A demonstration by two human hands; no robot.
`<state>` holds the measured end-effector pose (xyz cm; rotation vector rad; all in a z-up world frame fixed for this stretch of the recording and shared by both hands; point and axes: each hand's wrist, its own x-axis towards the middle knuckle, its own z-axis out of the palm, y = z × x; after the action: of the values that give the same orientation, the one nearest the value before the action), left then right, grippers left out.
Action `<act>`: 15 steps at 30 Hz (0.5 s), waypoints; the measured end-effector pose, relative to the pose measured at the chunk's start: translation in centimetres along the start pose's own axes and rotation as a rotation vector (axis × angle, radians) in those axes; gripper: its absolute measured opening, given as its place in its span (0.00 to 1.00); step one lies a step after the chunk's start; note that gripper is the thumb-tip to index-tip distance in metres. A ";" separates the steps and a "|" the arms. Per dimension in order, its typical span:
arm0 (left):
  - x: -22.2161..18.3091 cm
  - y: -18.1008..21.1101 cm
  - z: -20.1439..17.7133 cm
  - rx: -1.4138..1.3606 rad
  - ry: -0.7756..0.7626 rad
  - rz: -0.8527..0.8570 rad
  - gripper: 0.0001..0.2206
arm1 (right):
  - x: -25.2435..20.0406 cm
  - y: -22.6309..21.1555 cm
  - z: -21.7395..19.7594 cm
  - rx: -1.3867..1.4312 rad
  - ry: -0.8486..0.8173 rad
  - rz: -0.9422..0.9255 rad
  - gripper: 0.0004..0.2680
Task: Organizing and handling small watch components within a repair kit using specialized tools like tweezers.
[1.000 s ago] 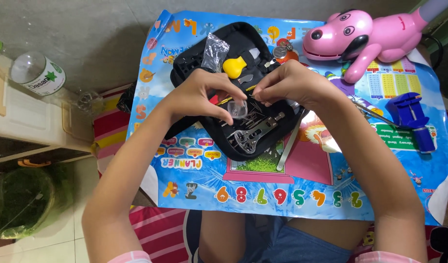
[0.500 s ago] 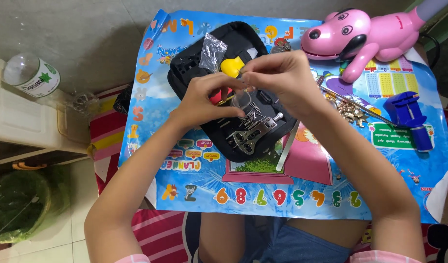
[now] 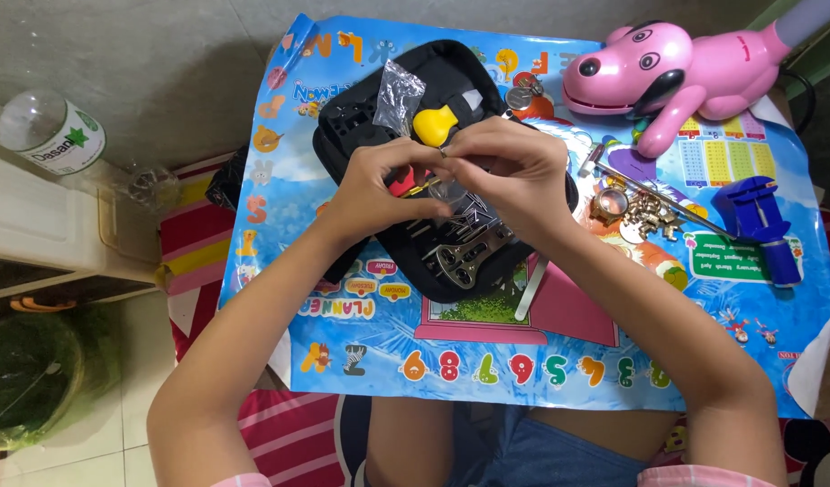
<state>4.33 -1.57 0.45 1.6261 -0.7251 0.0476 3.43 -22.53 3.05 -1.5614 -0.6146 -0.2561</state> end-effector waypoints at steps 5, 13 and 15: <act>-0.2 -0.4 -0.3 -0.002 0.005 -0.001 0.21 | -0.2 0.0 -0.2 -0.010 -0.035 -0.040 0.06; -0.5 -0.5 -0.5 -0.002 0.000 -0.022 0.22 | -0.3 -0.3 0.0 -0.040 -0.064 -0.098 0.06; -0.5 -0.5 -0.6 -0.004 -0.002 -0.023 0.22 | -0.3 -0.6 0.2 -0.048 -0.065 -0.112 0.06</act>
<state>4.34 -0.84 -0.06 1.6302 -0.7072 0.0280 2.85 -22.41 3.36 -1.5882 -0.7531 -0.3071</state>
